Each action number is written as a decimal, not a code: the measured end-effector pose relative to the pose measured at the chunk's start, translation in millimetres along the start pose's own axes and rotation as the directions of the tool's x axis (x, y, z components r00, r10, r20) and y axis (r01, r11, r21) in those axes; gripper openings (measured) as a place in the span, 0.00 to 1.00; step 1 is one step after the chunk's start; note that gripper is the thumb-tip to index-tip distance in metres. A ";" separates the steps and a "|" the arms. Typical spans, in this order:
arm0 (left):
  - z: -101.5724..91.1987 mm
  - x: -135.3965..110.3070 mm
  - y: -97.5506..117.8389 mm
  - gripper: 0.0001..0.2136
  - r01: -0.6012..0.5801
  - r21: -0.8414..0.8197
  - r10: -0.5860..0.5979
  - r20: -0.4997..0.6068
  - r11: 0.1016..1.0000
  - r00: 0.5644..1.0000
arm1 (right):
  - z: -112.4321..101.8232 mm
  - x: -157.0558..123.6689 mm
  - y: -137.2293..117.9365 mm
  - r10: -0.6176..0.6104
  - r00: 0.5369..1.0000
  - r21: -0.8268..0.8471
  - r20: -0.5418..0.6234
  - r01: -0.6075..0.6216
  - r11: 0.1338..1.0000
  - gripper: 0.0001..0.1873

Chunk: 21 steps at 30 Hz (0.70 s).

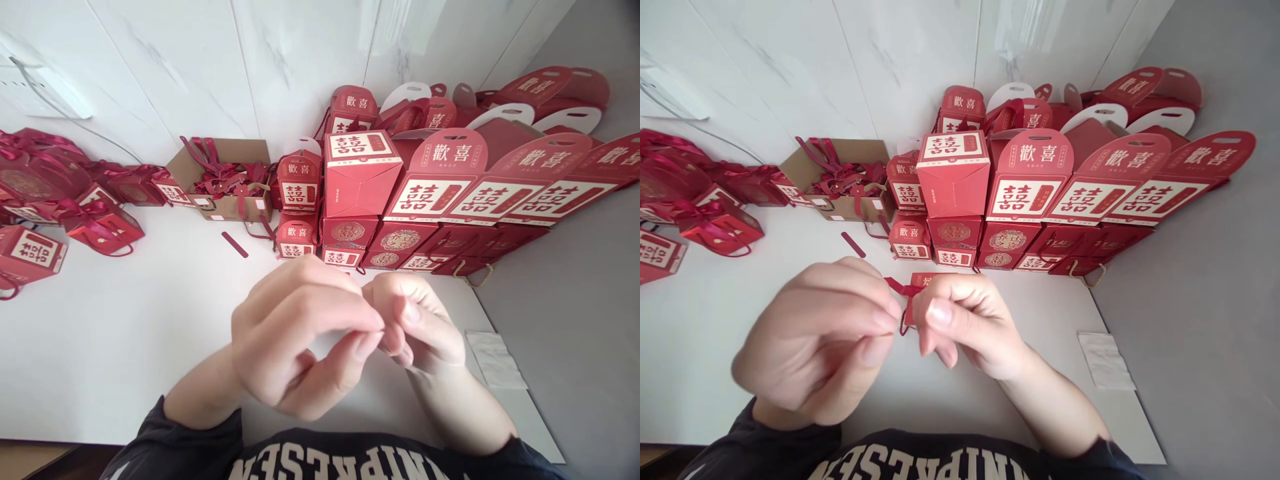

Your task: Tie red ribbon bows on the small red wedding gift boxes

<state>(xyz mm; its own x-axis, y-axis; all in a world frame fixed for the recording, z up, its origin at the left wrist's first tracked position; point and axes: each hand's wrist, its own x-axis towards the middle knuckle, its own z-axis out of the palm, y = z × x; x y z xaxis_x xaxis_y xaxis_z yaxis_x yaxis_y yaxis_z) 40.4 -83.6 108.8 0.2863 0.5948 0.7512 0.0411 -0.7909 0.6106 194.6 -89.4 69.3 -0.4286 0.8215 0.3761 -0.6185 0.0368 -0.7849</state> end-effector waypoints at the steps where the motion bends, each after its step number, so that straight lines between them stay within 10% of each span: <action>1: 0.8 0.6 -0.4 0.04 -0.035 -0.021 0.035 -0.003 0.999 0.999 | 1.9 -1.2 -2.7 -0.006 0.997 -0.041 -0.074 0.003 0.999 0.19; 8: 6.5 1.0 3.6 0.03 0.133 -0.133 -0.105 0.199 0.982 0.974 | 6.2 -8.6 -6.6 -0.057 0.991 -0.071 -0.121 0.049 0.996 0.13; 21: 8.3 -2.4 3.2 0.03 0.105 -0.127 -0.080 0.186 0.986 0.979 | 9.2 -7.0 -3.2 -0.275 0.959 -0.168 -0.063 0.262 0.950 0.05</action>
<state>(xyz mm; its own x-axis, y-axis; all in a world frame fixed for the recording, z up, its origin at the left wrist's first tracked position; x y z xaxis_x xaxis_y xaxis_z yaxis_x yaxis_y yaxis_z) 47.7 -88.7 106.8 0.4554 0.6191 0.6397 -0.0512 -0.6992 0.7131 193.6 -100.5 73.7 -0.1998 0.8136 0.5460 -0.5894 0.3453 -0.7303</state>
